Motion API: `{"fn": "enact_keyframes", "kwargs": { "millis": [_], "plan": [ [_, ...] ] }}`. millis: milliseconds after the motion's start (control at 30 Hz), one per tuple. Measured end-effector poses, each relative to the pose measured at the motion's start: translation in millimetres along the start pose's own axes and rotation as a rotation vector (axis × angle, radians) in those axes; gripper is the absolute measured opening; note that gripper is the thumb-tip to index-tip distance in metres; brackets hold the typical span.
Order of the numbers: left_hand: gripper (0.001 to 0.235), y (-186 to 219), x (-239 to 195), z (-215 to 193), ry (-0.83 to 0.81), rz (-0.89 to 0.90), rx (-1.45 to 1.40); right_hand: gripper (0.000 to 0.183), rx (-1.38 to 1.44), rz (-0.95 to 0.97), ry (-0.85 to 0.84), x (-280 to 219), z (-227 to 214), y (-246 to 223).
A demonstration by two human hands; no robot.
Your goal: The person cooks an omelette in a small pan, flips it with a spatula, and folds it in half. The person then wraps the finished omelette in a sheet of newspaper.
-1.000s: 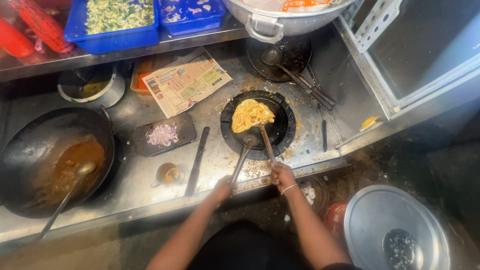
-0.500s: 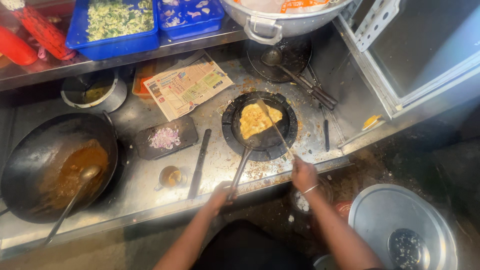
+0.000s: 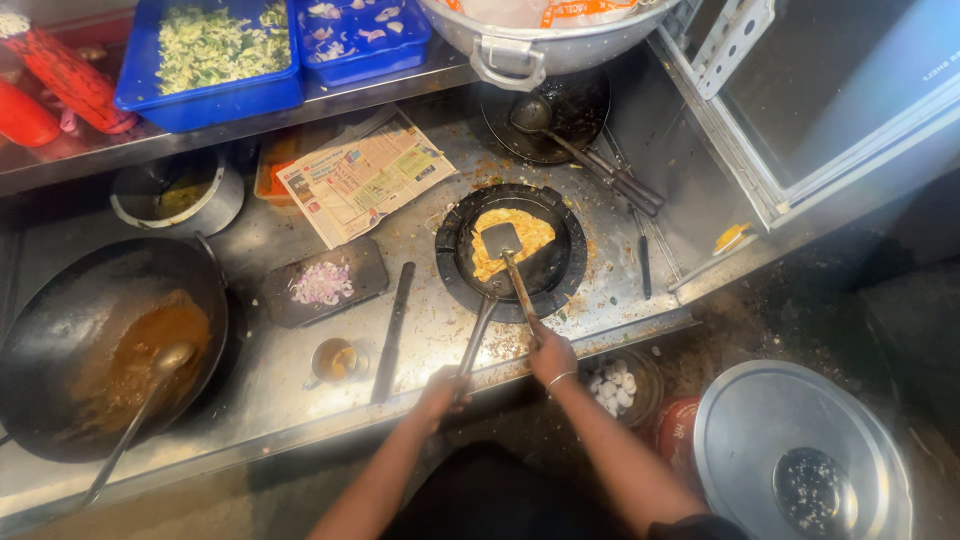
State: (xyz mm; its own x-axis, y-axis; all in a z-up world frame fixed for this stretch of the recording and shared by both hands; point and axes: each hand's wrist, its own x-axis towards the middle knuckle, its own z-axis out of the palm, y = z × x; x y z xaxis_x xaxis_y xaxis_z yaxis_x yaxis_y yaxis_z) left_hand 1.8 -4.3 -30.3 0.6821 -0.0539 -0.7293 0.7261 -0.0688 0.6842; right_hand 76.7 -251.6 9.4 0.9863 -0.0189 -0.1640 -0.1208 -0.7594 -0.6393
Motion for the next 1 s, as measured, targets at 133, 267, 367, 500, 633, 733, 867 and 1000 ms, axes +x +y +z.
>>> {"fn": "enact_keyframes", "kwargs": {
  "millis": [133, 267, 367, 500, 633, 733, 867, 1000],
  "plan": [
    [0.035, -5.9, 1.5, 0.0, -0.005, -0.015, -0.012, 0.056, -0.247, -0.032, -0.118, 1.9, -23.3, -10.1],
    [0.037, -9.2, 1.4, 0.0, -0.041, -0.014, 0.010, 0.059, -0.267, 0.022, -0.171, 3.6, -26.5, -14.1],
    [0.038, -8.9, 0.0, 0.0, -0.059, -0.001, 0.008, 0.058, -0.288, 0.048, -0.208, 5.1, -22.8, -12.2],
    [0.040, -7.5, -1.1, 1.3, -0.076, -0.003, 0.020, 0.044, -0.334, 0.028, -0.195, 10.6, -20.4, -8.4],
    [0.041, -8.7, -2.8, 2.7, -0.073, 0.007, 0.042, 0.054, -0.323, 0.027, -0.210, 9.8, -21.9, -6.8],
    [0.041, -7.4, -1.2, 2.7, -0.069, 0.010, 0.033, 0.054, -0.292, 0.043, -0.209, 11.9, -24.4, -10.0],
    [0.041, -13.4, -0.7, 3.2, -0.060, 0.018, 0.060, 0.053, -0.274, -0.052, -0.133, 5.9, -26.0, -7.5],
    [0.040, -14.9, 5.6, 2.4, -0.032, 0.031, 0.067, 0.045, -0.111, -0.133, 0.007, 1.8, -36.4, 3.3]
  ]
}}
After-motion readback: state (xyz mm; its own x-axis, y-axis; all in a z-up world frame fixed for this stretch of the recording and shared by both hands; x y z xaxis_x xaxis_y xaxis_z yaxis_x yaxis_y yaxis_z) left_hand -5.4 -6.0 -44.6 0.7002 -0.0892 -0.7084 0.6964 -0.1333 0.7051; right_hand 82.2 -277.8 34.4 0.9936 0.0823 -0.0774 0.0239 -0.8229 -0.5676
